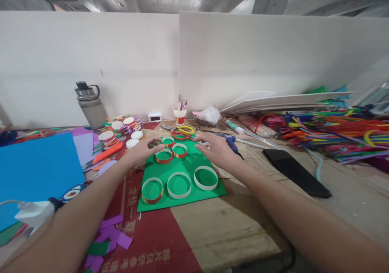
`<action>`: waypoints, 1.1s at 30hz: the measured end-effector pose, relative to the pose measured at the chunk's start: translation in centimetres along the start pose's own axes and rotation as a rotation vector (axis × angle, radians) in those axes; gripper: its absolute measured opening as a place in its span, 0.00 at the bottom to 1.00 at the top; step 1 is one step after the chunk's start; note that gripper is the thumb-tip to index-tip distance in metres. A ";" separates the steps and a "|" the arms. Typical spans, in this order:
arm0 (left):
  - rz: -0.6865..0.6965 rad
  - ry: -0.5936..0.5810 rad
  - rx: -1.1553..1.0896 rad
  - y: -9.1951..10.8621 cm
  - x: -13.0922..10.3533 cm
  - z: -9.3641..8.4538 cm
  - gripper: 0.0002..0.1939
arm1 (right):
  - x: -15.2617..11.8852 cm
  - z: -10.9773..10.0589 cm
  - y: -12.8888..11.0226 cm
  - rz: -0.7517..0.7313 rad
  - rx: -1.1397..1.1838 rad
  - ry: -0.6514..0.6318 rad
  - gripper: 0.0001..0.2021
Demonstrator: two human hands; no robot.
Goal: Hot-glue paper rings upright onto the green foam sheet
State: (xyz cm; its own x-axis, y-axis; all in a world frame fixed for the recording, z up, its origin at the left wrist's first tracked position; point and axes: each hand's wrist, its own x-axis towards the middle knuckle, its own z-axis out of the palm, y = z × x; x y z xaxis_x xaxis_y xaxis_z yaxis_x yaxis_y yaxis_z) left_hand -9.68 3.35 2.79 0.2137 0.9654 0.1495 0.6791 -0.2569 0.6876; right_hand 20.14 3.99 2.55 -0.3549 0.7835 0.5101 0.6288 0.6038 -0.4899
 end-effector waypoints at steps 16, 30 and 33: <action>-0.115 0.231 -0.196 -1.4 0.6 0.4 0.29 | 0.1 0.1 0.3 0.030 0.095 0.018 0.09; 0.074 -0.131 0.170 0.2 -0.3 -0.1 0.30 | 1.7 1.5 1.0 -0.215 -0.015 -0.216 0.13; 0.106 -0.160 0.162 0.0 -0.3 -0.1 0.32 | 2.0 1.7 0.8 -0.202 -0.069 -0.271 0.15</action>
State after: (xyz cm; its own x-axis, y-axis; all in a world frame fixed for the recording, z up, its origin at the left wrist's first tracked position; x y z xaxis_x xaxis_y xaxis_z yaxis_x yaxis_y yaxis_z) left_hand -9.83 3.07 2.77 0.3899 0.9163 0.0913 0.7476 -0.3728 0.5497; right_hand 18.79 6.30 1.94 -0.6423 0.6652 0.3807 0.5693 0.7467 -0.3442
